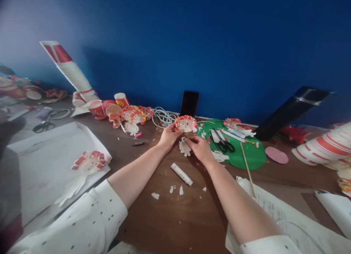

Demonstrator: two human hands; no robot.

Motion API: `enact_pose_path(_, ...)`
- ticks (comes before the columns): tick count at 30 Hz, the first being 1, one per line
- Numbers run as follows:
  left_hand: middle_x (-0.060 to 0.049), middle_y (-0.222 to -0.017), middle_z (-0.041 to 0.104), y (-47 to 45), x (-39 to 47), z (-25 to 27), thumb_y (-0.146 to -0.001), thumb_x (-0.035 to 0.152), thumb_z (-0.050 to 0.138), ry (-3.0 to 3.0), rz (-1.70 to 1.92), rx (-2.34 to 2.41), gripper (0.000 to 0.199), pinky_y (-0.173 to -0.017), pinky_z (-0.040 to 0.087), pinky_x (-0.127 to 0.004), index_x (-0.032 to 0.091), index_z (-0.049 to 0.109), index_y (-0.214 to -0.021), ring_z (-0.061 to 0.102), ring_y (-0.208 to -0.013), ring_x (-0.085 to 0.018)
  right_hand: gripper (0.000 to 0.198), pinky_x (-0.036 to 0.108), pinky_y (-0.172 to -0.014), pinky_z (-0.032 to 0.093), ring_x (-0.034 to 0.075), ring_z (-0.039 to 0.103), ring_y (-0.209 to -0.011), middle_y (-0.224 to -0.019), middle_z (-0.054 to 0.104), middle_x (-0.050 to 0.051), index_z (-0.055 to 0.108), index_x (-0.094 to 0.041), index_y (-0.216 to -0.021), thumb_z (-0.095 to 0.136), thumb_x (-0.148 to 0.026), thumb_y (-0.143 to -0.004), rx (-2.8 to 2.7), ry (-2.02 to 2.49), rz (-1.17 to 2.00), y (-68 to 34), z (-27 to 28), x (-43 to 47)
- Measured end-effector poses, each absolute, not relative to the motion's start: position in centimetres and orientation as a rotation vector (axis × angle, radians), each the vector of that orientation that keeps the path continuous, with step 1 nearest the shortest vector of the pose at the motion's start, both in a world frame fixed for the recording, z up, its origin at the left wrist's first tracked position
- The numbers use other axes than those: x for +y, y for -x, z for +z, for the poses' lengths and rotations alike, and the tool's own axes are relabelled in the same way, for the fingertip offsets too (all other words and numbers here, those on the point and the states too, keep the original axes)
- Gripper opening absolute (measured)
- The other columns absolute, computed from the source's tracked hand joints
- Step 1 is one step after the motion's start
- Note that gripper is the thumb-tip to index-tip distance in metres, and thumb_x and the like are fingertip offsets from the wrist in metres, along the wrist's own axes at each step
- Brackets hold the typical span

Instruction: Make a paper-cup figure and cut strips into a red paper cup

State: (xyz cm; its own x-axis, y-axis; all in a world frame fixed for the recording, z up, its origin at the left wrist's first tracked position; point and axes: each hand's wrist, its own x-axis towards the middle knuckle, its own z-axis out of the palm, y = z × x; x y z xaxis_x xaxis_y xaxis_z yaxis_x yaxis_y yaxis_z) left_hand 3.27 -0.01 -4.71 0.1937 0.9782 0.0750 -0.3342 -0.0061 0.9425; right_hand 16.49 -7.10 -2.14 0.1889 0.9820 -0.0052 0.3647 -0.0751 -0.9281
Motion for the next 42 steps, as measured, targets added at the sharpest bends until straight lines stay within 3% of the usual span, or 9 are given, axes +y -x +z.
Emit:
enact_pose_path(6, -0.003, -0.078, 0.067, -4.0, -0.6, -4.6, -0.067, 0.022, 0.072, -1.143, 1.199, 0.840, 0.030, -0.071, 0.049, -0.027, 0.015, 0.062, -0.094, 0.062, -0.070, -0.014, 0.035, 0.026, -0.051, 0.035, 0.013, 0.048, -0.051, -0.052, 0.056, -0.003, 0.065, -0.018, -0.067, 0.071, -0.052, -0.065, -0.959, 1.520, 0.843, -16.1, -2.4, -6.7)
enact_pose_path(11, -0.002, -0.078, 0.067, -4.4, -0.9, -4.8, -0.065, 0.022, 0.071, -1.186, 1.198, 0.871, 0.029, -0.070, 0.048, -0.026, 0.017, 0.063, -0.092, 0.061, -0.068, -0.013, 0.028, 0.025, -0.047, 0.034, 0.014, 0.050, -0.053, -0.059, 0.060, -0.001, 0.067, -0.019, -0.076, 0.073, -0.042, -0.062, -0.869, 1.433, 0.915, -15.8, -2.1, -6.8)
enact_pose_path(21, -0.004, -0.083, 0.069, -4.4, -2.0, -3.9, -0.064, 0.026, 0.074, -1.220, 1.207, 0.885, 0.030, -0.072, 0.047, -0.026, 0.016, 0.066, -0.091, 0.063, -0.076, -0.016, 0.018, 0.022, -0.042, 0.026, 0.012, 0.048, -0.053, -0.054, 0.056, -0.003, 0.067, -0.019, -0.071, 0.071, -0.029, -0.056, -0.739, 1.376, 0.976, -15.6, -3.0, -6.4)
enact_pose_path(26, -0.001, -0.067, 0.064, -4.4, -2.0, -3.8, -0.063, 0.030, 0.076, -1.261, 1.153, 0.960, 0.021, -0.063, 0.044, -0.023, 0.016, 0.064, -0.073, 0.058, -0.064, -0.013, 0.023, 0.022, -0.042, 0.026, 0.013, 0.049, -0.054, -0.055, 0.059, -0.002, 0.069, -0.018, -0.073, 0.071, -0.030, -0.054, -0.692, 1.397, 0.951, -15.5, -3.2, -6.3)
enact_pose_path(30, 0.000, -0.064, 0.062, -4.4, -2.2, -3.5, -0.061, 0.025, 0.076, -1.209, 1.163, 1.023, 0.019, -0.060, 0.042, -0.022, 0.016, 0.063, -0.070, 0.056, -0.061, -0.012, 0.023, 0.022, -0.040, 0.022, 0.011, 0.046, -0.051, -0.056, 0.059, -0.001, 0.069, -0.017, -0.072, 0.072, -0.030, -0.053, -0.670, 1.379, 0.969, -15.3, -3.0, -6.3)
enact_pose_path(37, 0.002, -0.067, 0.058, -4.6, -2.1, -4.1, -0.064, 0.023, 0.072, -1.319, 1.301, 0.958, 0.015, -0.066, 0.043, -0.024, 0.016, 0.058, -0.062, 0.055, -0.067, -0.011, 0.016, 0.020, -0.038, 0.017, 0.008, 0.038, -0.046, -0.050, 0.051, -0.004, 0.060, -0.018, -0.063, 0.070, -0.023, -0.052, -0.606, 1.284, 1.065, -14.4, -2.4, -6.4)
enact_pose_path(42, 0.001, -0.070, 0.058, -4.6, -1.8, -4.6, -0.064, 0.020, 0.071, -1.405, 1.363, 0.946, 0.013, -0.069, 0.042, -0.023, 0.016, 0.059, -0.061, 0.055, -0.071, -0.011, 0.012, 0.021, -0.039, 0.020, 0.008, 0.037, -0.045, -0.049, 0.048, -0.005, 0.056, -0.019, -0.060, 0.066, -0.021, -0.053, -0.605, 1.271, 1.066, -14.1, -2.5, -6.3)
